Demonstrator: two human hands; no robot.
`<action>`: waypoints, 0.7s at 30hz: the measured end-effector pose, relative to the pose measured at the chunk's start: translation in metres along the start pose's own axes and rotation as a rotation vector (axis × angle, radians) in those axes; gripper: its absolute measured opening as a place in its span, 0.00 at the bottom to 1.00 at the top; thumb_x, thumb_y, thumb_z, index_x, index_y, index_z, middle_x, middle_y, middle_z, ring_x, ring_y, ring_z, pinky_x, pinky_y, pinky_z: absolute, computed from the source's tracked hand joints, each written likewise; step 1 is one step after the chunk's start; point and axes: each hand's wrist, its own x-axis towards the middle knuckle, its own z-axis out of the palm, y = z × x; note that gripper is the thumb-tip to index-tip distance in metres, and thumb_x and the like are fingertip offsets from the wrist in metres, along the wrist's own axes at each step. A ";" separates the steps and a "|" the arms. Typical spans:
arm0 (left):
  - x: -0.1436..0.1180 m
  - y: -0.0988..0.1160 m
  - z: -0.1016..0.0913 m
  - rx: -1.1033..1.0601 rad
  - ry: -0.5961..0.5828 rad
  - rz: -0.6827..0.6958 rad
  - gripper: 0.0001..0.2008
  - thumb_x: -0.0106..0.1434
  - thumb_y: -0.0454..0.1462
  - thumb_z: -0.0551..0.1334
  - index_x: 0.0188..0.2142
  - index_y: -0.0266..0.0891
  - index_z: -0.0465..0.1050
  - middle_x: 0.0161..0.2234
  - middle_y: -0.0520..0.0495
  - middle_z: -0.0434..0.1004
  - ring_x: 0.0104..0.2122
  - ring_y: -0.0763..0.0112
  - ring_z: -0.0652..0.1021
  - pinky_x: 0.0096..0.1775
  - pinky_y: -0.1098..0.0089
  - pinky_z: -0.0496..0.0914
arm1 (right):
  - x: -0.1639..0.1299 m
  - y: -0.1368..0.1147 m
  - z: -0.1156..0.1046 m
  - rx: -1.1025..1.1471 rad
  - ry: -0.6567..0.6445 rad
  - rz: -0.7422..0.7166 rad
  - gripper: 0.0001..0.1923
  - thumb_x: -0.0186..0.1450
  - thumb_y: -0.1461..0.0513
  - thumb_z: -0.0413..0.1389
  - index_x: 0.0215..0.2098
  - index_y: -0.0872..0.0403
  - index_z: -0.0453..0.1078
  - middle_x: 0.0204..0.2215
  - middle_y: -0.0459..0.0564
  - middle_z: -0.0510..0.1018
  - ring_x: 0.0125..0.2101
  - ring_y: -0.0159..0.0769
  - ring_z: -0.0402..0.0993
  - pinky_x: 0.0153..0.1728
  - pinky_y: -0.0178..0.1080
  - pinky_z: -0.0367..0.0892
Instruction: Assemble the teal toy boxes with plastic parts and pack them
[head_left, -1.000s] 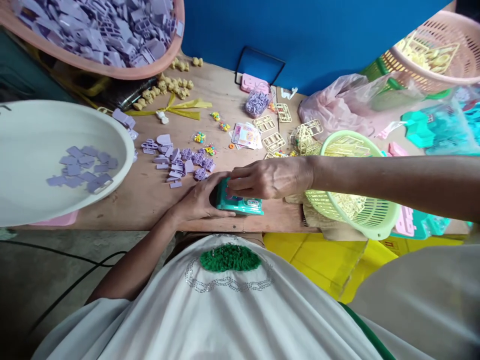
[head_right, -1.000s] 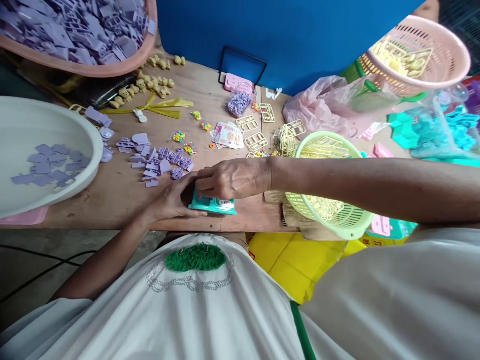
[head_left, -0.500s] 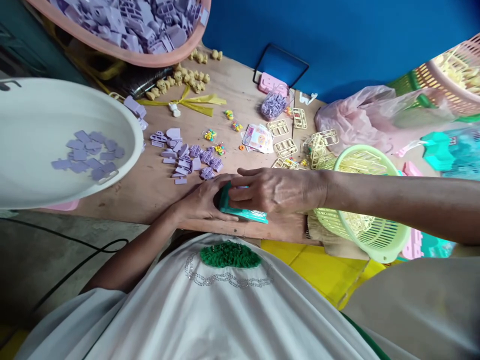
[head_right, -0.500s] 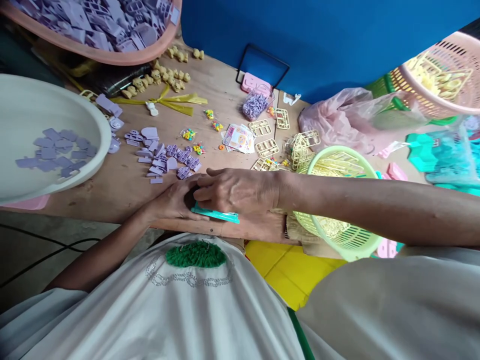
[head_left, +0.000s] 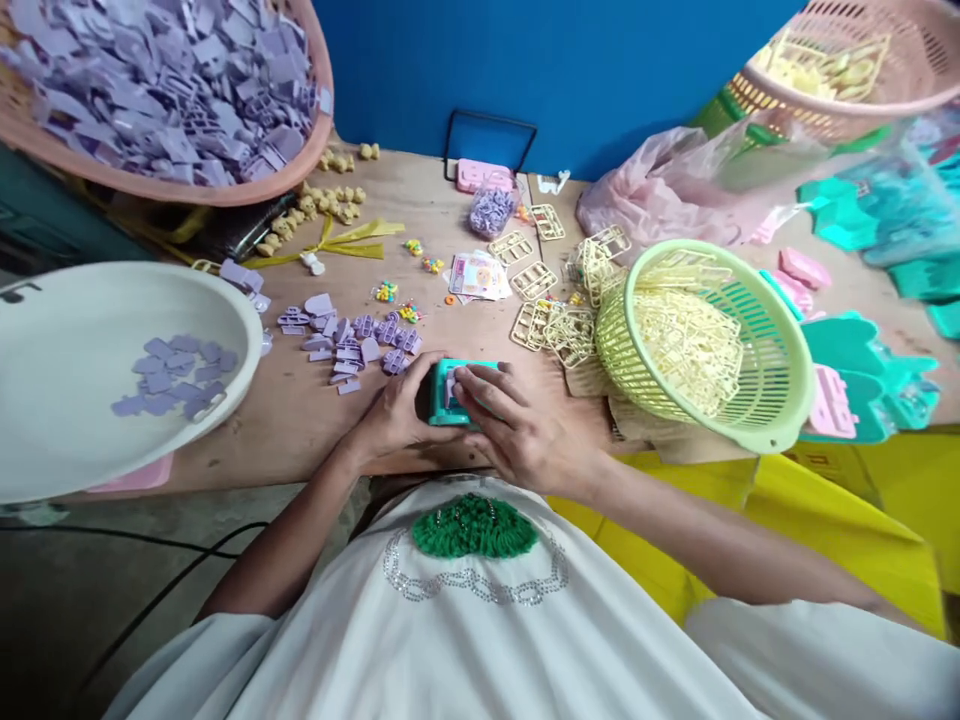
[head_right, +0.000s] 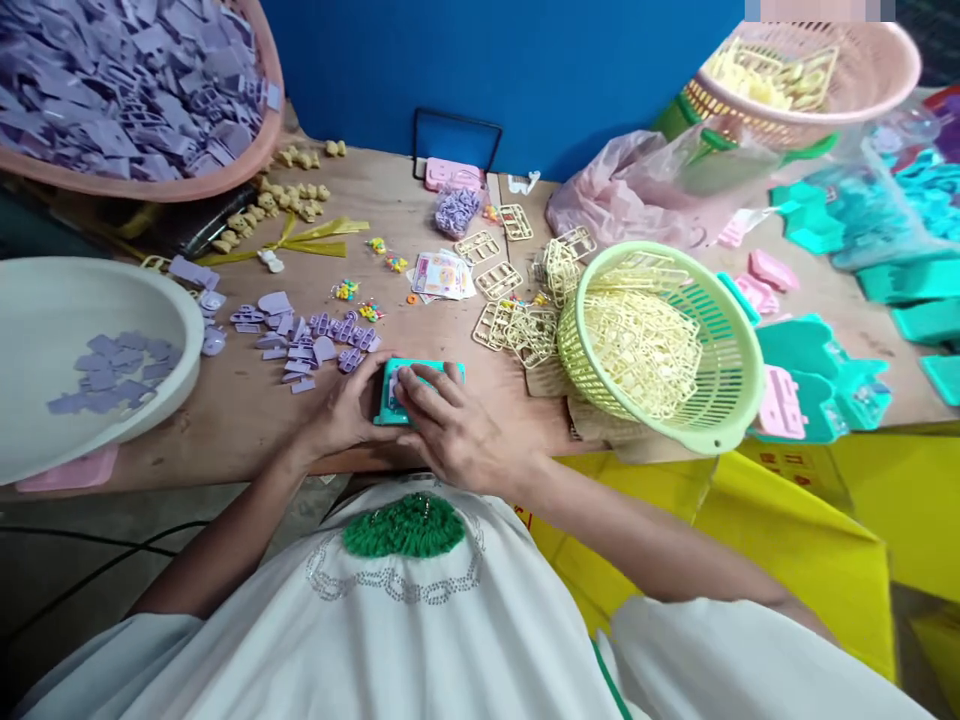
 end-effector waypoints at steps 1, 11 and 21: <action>-0.001 -0.002 0.001 -0.016 0.010 -0.003 0.47 0.48 0.53 0.82 0.62 0.43 0.68 0.59 0.40 0.78 0.59 0.48 0.79 0.61 0.56 0.74 | -0.001 -0.004 0.005 0.014 0.021 0.049 0.27 0.79 0.59 0.51 0.72 0.62 0.65 0.68 0.72 0.71 0.71 0.61 0.64 0.68 0.70 0.65; -0.017 -0.006 0.019 -0.336 0.014 0.008 0.50 0.60 0.49 0.77 0.75 0.49 0.56 0.77 0.38 0.57 0.76 0.47 0.60 0.74 0.51 0.61 | 0.009 0.022 0.012 0.428 0.342 0.186 0.19 0.79 0.56 0.54 0.65 0.47 0.77 0.62 0.58 0.80 0.63 0.47 0.76 0.63 0.54 0.74; -0.017 -0.016 0.023 -0.107 0.094 0.002 0.48 0.55 0.47 0.81 0.71 0.48 0.64 0.69 0.39 0.70 0.70 0.48 0.71 0.73 0.51 0.63 | 0.006 0.029 0.023 0.495 0.364 0.132 0.17 0.77 0.50 0.57 0.52 0.49 0.85 0.45 0.58 0.83 0.48 0.44 0.78 0.49 0.49 0.77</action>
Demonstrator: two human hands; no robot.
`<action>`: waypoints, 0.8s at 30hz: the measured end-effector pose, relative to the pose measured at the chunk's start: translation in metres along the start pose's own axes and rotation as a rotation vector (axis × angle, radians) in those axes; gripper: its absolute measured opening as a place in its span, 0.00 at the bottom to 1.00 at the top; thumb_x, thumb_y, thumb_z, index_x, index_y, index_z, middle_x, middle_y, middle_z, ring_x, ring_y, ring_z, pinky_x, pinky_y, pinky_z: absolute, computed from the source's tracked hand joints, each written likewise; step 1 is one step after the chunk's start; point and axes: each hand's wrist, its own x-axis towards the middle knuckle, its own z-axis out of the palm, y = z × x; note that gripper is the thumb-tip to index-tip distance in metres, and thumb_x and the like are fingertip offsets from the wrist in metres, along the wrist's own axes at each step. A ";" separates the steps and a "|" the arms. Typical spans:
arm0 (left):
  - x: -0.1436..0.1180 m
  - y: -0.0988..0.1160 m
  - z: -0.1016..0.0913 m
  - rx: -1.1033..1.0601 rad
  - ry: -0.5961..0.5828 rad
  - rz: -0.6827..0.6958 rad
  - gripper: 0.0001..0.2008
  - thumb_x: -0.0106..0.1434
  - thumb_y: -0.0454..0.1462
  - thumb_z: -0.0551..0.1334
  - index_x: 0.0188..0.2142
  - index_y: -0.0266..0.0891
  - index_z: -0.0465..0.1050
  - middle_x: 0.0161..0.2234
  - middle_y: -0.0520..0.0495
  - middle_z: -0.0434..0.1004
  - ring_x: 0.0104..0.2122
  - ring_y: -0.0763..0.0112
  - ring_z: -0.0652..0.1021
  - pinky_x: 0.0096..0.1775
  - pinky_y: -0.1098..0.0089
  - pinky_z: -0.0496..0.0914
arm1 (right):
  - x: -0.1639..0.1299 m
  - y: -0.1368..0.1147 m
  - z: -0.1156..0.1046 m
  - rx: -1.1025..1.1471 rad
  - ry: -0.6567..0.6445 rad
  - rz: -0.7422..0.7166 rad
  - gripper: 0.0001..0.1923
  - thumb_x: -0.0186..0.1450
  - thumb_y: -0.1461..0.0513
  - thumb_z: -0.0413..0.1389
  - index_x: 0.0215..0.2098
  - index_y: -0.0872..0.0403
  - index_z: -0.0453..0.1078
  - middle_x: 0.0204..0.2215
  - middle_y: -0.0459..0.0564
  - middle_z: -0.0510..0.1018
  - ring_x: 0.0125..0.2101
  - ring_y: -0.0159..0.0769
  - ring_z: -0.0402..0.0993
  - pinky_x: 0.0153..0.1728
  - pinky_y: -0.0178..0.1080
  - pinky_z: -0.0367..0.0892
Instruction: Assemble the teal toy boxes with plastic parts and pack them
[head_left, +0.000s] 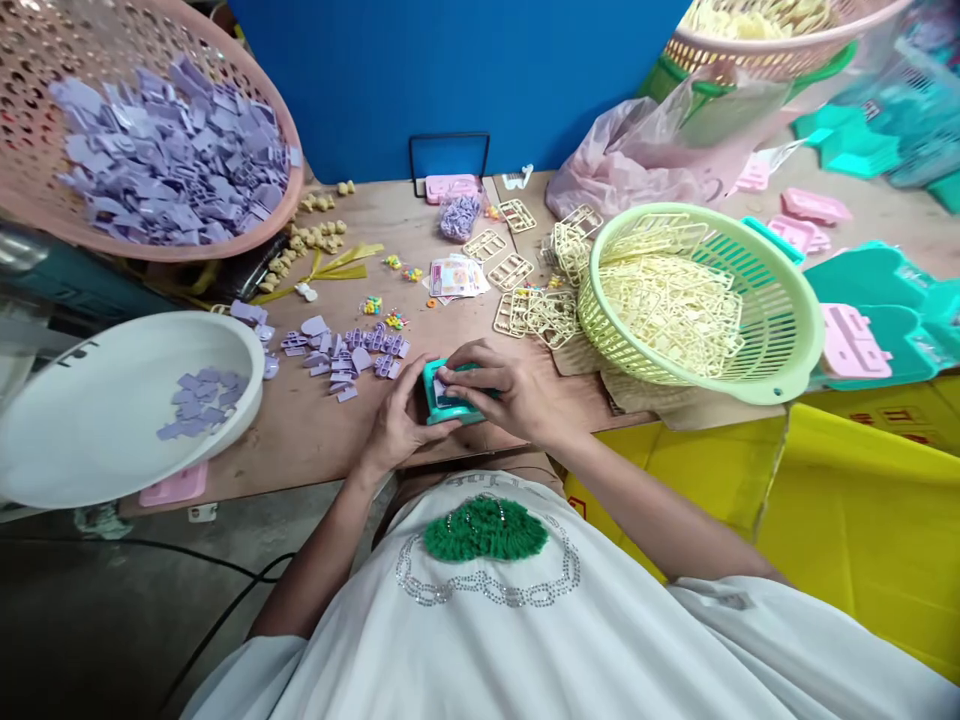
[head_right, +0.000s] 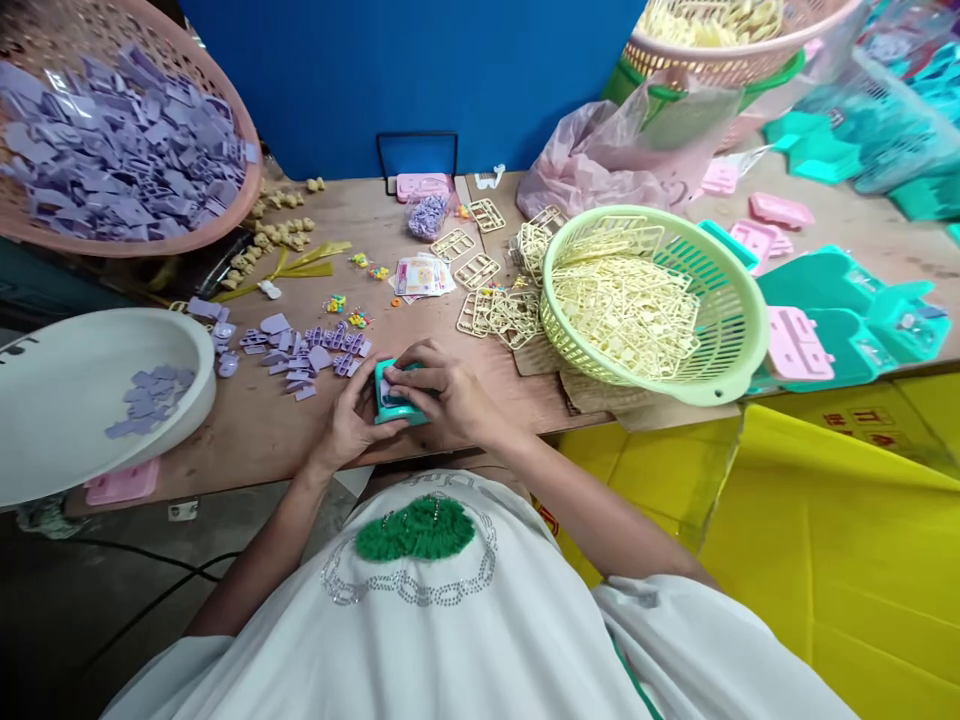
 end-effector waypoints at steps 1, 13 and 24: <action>0.000 0.000 -0.001 0.002 -0.002 -0.003 0.48 0.55 0.48 0.81 0.71 0.48 0.64 0.69 0.39 0.70 0.70 0.48 0.71 0.72 0.51 0.64 | 0.000 0.000 0.001 -0.016 0.009 0.002 0.17 0.77 0.50 0.57 0.51 0.48 0.85 0.44 0.58 0.83 0.47 0.44 0.77 0.49 0.50 0.76; 0.004 0.008 -0.006 -0.058 -0.052 -0.024 0.48 0.55 0.51 0.80 0.70 0.47 0.64 0.71 0.39 0.67 0.72 0.48 0.69 0.73 0.53 0.63 | 0.010 0.002 -0.016 -0.014 -0.128 0.116 0.19 0.70 0.53 0.66 0.56 0.52 0.83 0.48 0.57 0.83 0.48 0.45 0.80 0.53 0.47 0.75; -0.007 0.019 0.010 -0.233 -0.025 -0.096 0.47 0.59 0.50 0.78 0.71 0.50 0.56 0.74 0.37 0.59 0.74 0.48 0.64 0.73 0.49 0.63 | -0.007 -0.003 -0.001 -0.030 0.104 0.200 0.27 0.70 0.47 0.66 0.62 0.51 0.80 0.59 0.60 0.77 0.60 0.49 0.75 0.62 0.53 0.71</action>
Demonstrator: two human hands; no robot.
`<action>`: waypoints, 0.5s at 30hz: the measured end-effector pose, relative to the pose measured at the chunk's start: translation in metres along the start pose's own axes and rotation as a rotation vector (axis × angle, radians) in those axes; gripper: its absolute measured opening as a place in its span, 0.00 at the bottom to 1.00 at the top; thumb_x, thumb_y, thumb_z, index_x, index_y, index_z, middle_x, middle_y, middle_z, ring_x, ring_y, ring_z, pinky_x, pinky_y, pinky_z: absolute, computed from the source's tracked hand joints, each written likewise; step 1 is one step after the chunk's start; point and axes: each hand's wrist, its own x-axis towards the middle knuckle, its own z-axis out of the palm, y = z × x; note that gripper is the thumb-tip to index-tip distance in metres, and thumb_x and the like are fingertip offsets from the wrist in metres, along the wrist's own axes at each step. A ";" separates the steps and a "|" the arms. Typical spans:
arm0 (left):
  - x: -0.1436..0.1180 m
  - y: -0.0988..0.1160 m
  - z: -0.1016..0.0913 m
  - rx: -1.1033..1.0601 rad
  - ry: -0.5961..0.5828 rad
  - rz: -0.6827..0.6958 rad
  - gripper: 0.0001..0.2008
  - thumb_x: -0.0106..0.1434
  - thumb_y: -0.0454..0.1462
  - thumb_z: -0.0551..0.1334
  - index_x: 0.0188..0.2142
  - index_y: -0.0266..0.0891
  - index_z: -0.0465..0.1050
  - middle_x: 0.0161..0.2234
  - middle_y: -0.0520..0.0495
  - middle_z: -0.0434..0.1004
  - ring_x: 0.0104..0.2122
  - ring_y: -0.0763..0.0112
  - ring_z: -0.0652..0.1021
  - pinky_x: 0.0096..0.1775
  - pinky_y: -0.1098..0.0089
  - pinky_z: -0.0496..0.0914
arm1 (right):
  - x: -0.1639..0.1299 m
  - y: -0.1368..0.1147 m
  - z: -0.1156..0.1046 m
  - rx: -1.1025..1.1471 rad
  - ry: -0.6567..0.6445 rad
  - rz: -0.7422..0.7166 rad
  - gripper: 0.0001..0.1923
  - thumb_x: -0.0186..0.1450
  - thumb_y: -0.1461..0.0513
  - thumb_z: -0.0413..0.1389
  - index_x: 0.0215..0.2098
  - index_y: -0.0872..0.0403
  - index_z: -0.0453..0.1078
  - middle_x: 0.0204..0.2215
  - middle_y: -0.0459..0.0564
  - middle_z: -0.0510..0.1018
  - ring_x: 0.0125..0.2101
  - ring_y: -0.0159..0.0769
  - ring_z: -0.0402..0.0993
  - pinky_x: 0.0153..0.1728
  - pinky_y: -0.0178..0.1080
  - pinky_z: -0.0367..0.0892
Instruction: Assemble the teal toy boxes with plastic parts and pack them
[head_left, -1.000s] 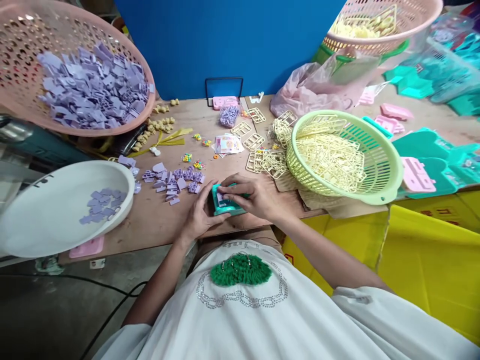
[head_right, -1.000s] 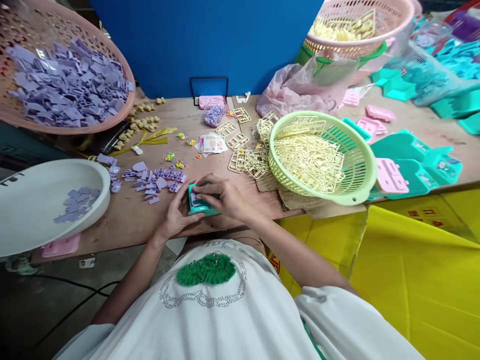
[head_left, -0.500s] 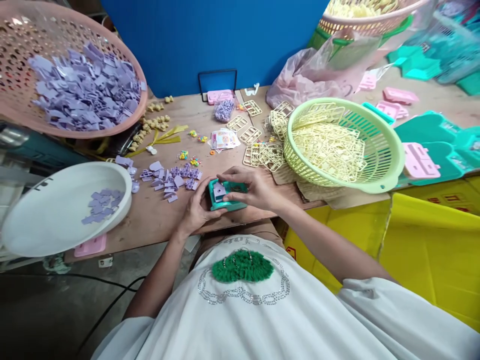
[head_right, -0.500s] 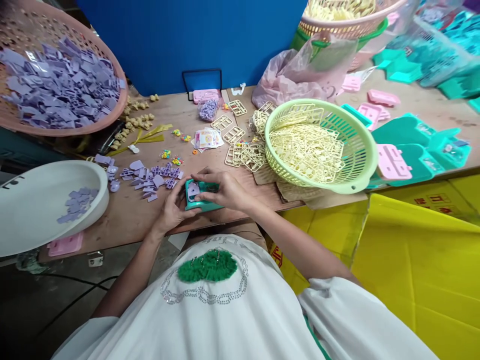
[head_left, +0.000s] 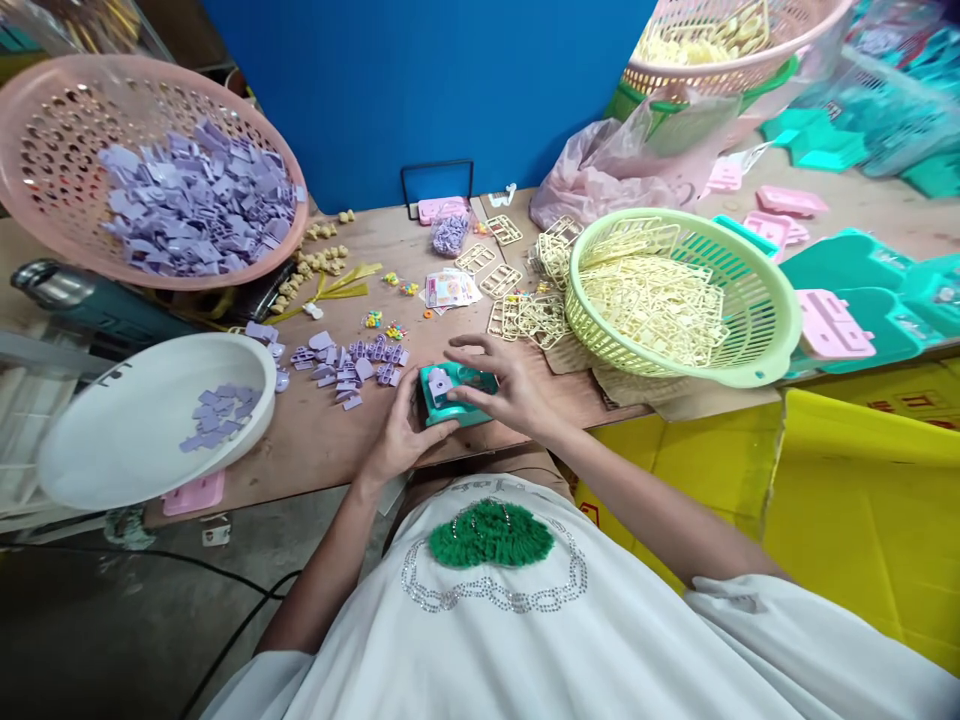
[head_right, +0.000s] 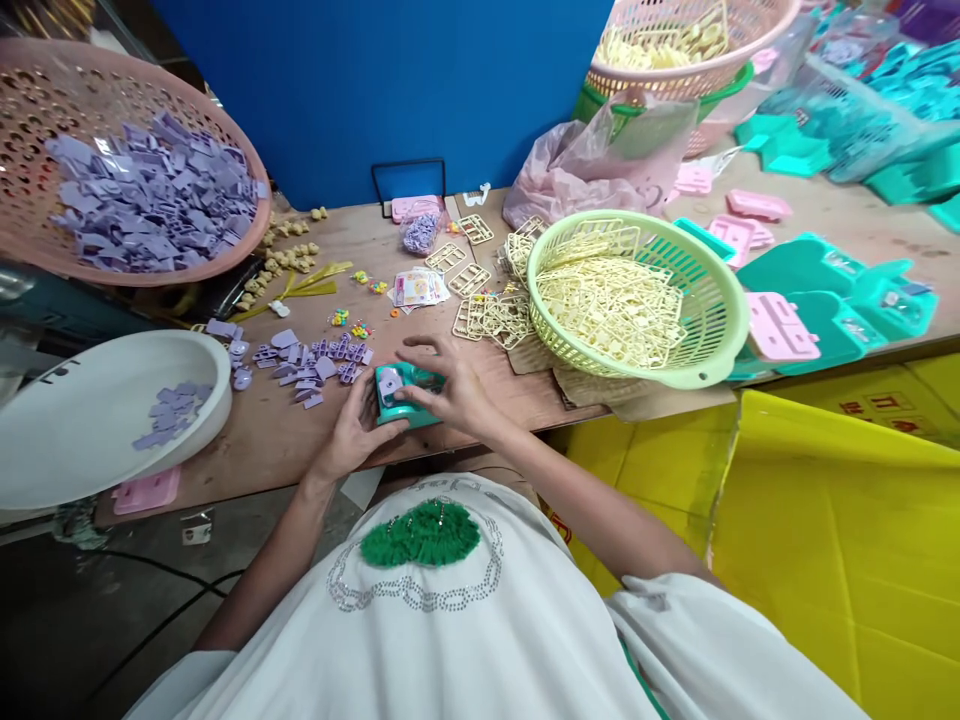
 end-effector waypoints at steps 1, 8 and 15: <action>-0.003 0.002 0.003 -0.003 0.012 -0.004 0.47 0.60 0.50 0.77 0.71 0.50 0.55 0.75 0.37 0.58 0.74 0.48 0.64 0.73 0.48 0.63 | -0.005 -0.001 -0.001 0.008 0.036 0.026 0.30 0.69 0.45 0.66 0.63 0.50 0.78 0.61 0.60 0.75 0.62 0.49 0.73 0.64 0.53 0.69; -0.017 0.016 0.015 -0.016 -0.049 0.000 0.48 0.60 0.51 0.77 0.71 0.52 0.51 0.69 0.38 0.66 0.68 0.49 0.73 0.67 0.50 0.72 | -0.025 -0.015 -0.007 0.065 -0.016 0.078 0.29 0.68 0.42 0.66 0.60 0.47 0.81 0.64 0.60 0.73 0.66 0.51 0.70 0.67 0.55 0.67; -0.024 0.020 0.031 0.044 0.105 0.021 0.28 0.71 0.55 0.63 0.64 0.52 0.61 0.75 0.43 0.60 0.74 0.52 0.65 0.71 0.52 0.66 | -0.049 -0.026 0.000 0.065 0.103 0.104 0.30 0.66 0.43 0.68 0.63 0.44 0.79 0.70 0.59 0.68 0.71 0.55 0.63 0.71 0.61 0.62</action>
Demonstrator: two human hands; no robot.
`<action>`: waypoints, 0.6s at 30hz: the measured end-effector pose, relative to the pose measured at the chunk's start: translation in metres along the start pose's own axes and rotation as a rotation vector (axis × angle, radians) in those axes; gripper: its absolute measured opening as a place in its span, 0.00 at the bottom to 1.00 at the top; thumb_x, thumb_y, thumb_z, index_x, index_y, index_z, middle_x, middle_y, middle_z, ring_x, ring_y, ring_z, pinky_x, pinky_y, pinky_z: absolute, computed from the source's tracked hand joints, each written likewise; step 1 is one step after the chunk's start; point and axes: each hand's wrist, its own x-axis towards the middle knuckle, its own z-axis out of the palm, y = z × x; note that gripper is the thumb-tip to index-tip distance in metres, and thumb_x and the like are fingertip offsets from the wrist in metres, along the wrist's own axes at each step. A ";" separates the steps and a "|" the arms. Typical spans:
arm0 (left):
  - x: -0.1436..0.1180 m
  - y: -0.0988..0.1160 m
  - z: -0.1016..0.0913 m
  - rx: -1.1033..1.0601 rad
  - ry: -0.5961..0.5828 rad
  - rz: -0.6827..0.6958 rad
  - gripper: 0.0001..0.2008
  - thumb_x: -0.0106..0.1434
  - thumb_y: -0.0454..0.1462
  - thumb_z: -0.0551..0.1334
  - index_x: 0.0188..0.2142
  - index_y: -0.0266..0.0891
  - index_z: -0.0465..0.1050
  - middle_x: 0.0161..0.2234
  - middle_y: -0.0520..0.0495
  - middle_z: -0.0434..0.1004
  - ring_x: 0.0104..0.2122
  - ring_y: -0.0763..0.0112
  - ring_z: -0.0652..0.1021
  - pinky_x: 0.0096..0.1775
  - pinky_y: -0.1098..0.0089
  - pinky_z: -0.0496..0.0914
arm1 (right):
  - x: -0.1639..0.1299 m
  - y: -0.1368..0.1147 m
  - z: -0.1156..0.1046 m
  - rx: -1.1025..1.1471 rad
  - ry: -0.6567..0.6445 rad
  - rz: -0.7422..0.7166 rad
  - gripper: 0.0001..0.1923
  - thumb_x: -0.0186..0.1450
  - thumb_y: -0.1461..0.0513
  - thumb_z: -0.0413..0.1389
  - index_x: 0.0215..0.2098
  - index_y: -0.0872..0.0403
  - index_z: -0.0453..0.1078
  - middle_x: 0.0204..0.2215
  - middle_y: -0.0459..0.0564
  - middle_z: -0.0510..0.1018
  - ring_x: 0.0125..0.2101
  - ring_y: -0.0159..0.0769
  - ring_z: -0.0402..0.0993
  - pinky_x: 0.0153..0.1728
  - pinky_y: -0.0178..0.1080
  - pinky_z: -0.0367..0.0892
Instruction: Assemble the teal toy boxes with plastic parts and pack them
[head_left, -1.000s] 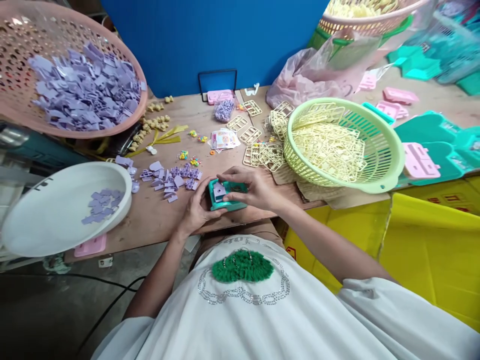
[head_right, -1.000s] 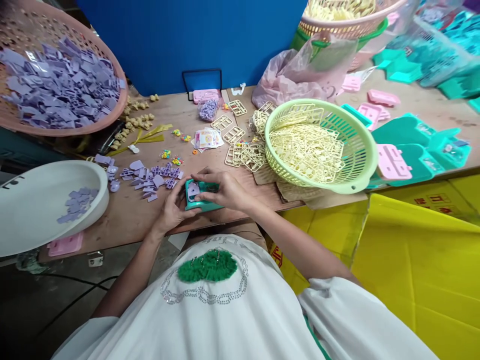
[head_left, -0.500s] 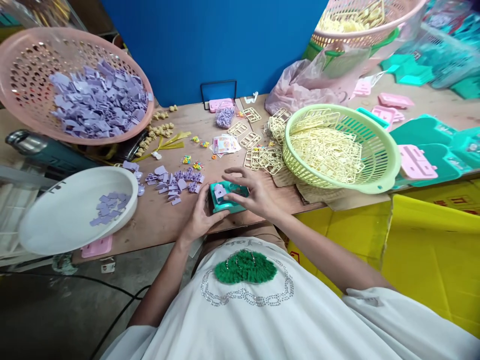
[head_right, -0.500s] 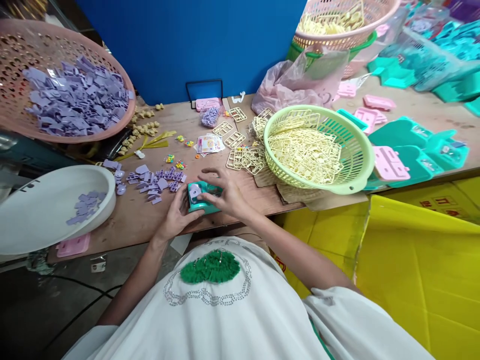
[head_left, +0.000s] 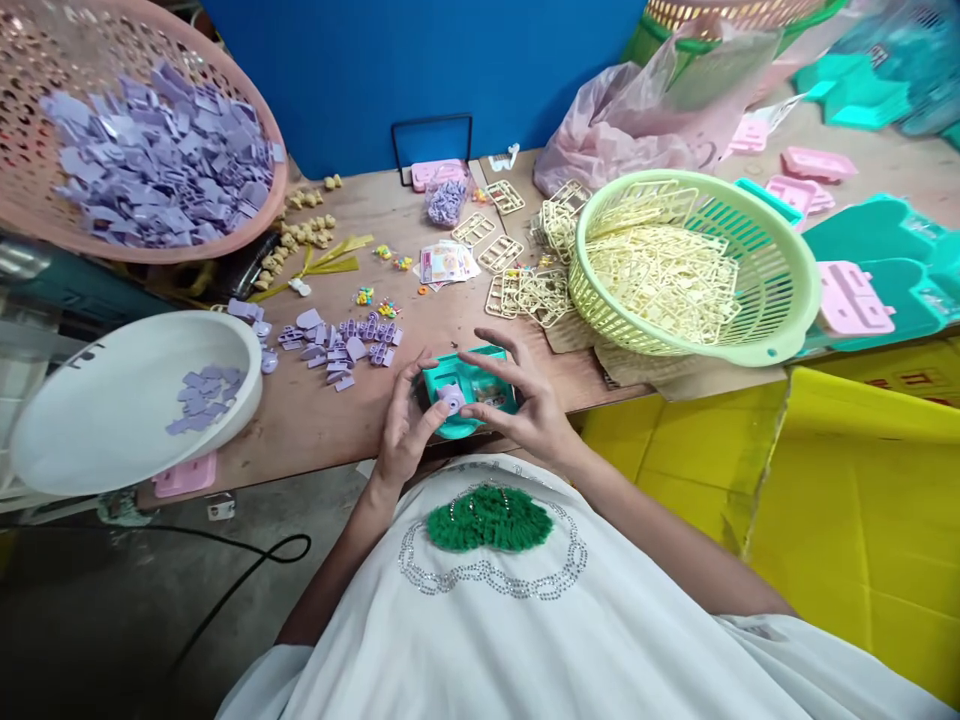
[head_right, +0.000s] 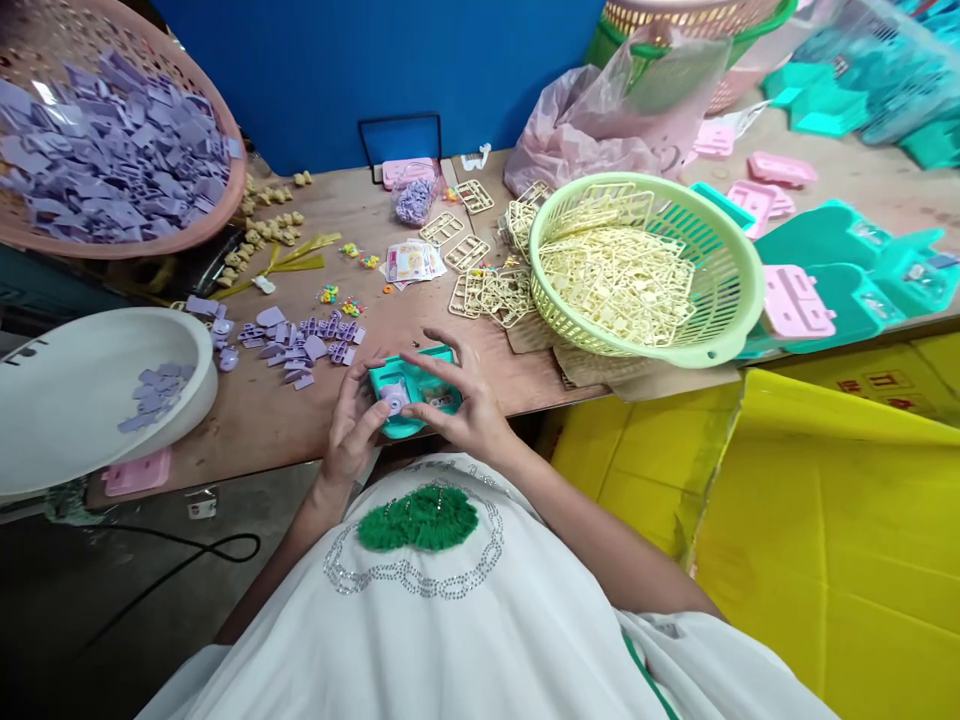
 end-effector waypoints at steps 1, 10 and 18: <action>-0.001 0.000 0.002 0.010 0.007 0.006 0.28 0.71 0.56 0.64 0.64 0.52 0.61 0.76 0.43 0.58 0.73 0.52 0.66 0.71 0.52 0.66 | -0.004 -0.001 0.000 0.000 0.016 -0.015 0.25 0.68 0.45 0.67 0.60 0.43 0.81 0.70 0.57 0.68 0.71 0.55 0.62 0.71 0.62 0.62; -0.004 -0.003 0.010 0.102 0.070 0.107 0.28 0.69 0.58 0.64 0.59 0.48 0.65 0.73 0.41 0.62 0.74 0.48 0.64 0.72 0.50 0.63 | -0.025 -0.006 0.009 -0.084 0.128 -0.015 0.15 0.71 0.51 0.65 0.55 0.41 0.83 0.69 0.54 0.70 0.72 0.55 0.62 0.71 0.64 0.62; -0.009 -0.011 0.014 0.144 0.092 0.153 0.28 0.70 0.57 0.62 0.62 0.48 0.64 0.75 0.40 0.58 0.76 0.46 0.59 0.74 0.46 0.59 | -0.029 -0.001 0.017 0.124 0.120 0.334 0.60 0.62 0.40 0.70 0.81 0.48 0.47 0.74 0.62 0.63 0.71 0.51 0.66 0.69 0.51 0.69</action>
